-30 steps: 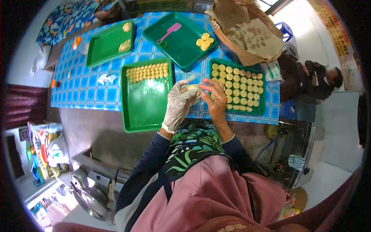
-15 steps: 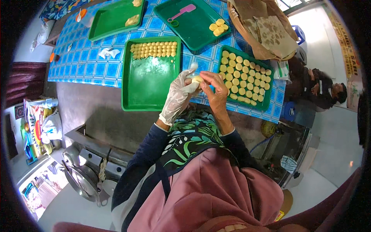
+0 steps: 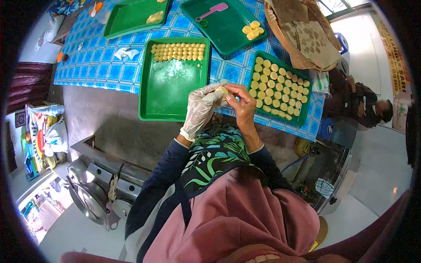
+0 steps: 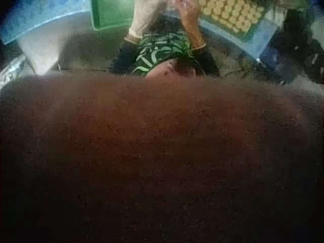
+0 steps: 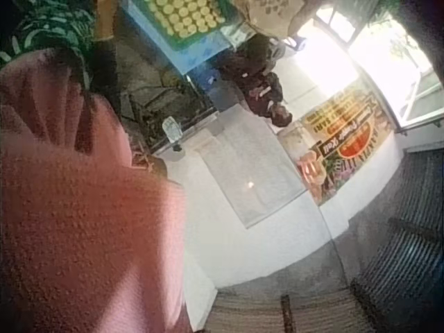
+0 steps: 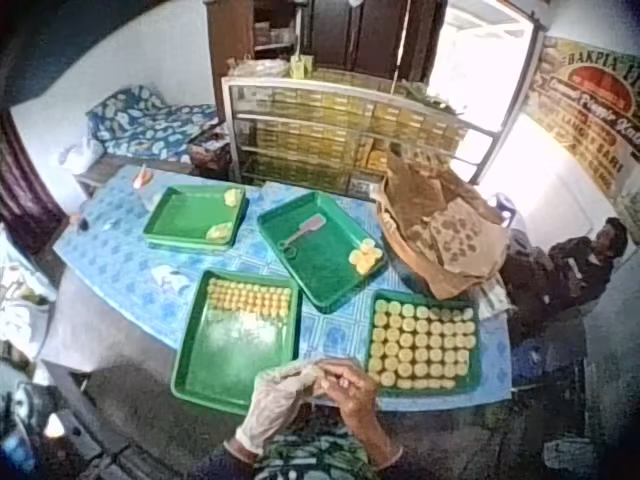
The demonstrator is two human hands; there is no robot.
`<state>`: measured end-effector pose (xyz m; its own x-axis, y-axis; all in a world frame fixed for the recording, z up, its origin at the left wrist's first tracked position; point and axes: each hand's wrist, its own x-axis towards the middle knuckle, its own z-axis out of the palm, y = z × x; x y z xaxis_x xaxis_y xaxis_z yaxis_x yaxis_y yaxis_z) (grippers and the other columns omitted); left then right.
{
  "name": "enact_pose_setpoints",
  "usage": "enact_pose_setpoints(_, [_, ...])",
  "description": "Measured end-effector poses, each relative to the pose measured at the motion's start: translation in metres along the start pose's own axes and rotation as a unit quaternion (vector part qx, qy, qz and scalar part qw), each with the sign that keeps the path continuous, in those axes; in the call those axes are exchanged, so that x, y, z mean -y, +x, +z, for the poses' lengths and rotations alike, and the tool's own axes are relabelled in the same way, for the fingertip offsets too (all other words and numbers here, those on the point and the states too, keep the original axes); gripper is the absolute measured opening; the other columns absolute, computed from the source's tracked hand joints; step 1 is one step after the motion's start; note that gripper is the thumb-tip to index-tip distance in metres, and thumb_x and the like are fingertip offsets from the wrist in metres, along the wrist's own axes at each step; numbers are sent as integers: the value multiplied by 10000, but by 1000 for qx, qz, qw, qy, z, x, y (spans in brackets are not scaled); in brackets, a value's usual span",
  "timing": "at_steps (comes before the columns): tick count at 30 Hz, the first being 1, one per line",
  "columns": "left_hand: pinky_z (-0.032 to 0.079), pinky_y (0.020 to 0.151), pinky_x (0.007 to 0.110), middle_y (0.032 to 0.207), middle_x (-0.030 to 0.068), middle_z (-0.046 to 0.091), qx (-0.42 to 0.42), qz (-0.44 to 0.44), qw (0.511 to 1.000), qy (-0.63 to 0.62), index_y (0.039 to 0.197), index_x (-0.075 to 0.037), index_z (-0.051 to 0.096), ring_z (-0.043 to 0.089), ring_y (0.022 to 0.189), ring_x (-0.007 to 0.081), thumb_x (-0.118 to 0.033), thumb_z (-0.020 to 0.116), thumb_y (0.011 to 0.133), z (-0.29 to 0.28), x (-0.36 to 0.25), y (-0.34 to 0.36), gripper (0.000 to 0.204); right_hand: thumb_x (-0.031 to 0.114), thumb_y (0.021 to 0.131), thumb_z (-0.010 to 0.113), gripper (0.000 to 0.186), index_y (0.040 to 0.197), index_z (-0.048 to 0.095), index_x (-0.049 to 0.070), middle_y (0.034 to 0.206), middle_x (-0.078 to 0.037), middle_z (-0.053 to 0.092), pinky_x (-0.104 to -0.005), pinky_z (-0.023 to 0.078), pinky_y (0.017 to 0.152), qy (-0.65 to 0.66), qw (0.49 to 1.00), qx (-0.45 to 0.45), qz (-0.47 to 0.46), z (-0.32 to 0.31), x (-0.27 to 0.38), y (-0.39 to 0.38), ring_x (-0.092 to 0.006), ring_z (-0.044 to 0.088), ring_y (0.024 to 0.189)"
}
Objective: The person places small balls of dough into a circular mold, flattens them, and then transfers the flattened dough pieces into a separate green tray.
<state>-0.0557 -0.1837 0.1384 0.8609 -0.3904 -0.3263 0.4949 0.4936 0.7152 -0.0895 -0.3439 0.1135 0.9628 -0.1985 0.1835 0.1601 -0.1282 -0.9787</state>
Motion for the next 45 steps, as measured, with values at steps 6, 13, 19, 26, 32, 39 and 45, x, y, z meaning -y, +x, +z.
enact_pose_setpoints(6, [590, 781, 254, 1070, 87, 693, 47, -9, 999, 8, 1497, 84, 429, 675, 867, 125, -52, 703, 939, -1, -2, 9, 636, 94, 908, 713, 228, 1117, 751, 10, 1164, -106, 705, -322, 510, 887, 146, 976, -8, 162, -2, 2, 6, -220, 628, 1032])
enact_pose_setpoints(13, [605, 731, 272, 942, 72, 677, 70, -46, 996, -26, 1509, 116, 353, 682, 799, 130, -29, 709, 923, -12, 0, 17, 701, 76, 872, 714, 238, 1098, 777, 40, 1116, -147, 698, -429, 501, 884, -253, 946, 56, -196, -15, 9, 17, -317, 610, 1030])
enact_pose_setpoints(19, [651, 803, 335, 1107, 126, 658, 54, -87, 994, -33, 1424, 132, 444, 709, 901, 183, 0, 665, 938, -3, -7, 25, 549, 132, 909, 674, 228, 1085, 791, 46, 1109, -144, 704, -432, 474, 938, -161, 983, 46, -78, -17, -3, 14, -321, 602, 1052])
enact_pose_setpoints(26, [582, 957, 387, 1343, 235, 558, 22, 4, 989, -146, 1351, 80, 555, 640, 1167, 251, -341, 623, 1034, -7, 11, 35, 532, 212, 997, 609, 265, 1127, 797, 79, 1342, -167, 632, -458, 386, 1101, -227, 967, 37, -106, -1, -3, 10, -357, 518, 1283])
enact_pose_setpoints(32, [501, 1026, 384, 1295, 134, 594, 51, -60, 971, -224, 1398, -8, 505, 594, 1179, 216, -555, 513, 1050, 5, 22, 50, 649, 523, 1096, 336, 688, 1506, 470, -13, 1593, -209, 410, -467, 201, 1233, -31, 996, 45, -76, 29, -2, -5, -391, 352, 1479])
enact_pose_setpoints(39, [474, 1095, 383, 1357, 146, 602, 94, -67, 951, -288, 1441, 36, 475, 601, 1229, 221, -471, 472, 1089, 28, 22, 50, 617, 479, 1083, 447, 713, 1582, 331, -17, 1549, -234, 458, -436, 261, 1211, 96, 993, -45, -57, 12, 12, 28, -343, 418, 1440])
enact_pose_setpoints(45, [441, 1143, 429, 1445, 190, 543, 80, -46, 957, -275, 1445, 42, 446, 572, 1291, 282, -333, 497, 1103, 23, 23, 55, 510, 97, 856, 766, 663, 1464, 516, 3, 1288, -166, 664, -437, 411, 1064, -272, 947, -36, -164, -10, 9, 24, -305, 595, 1190])
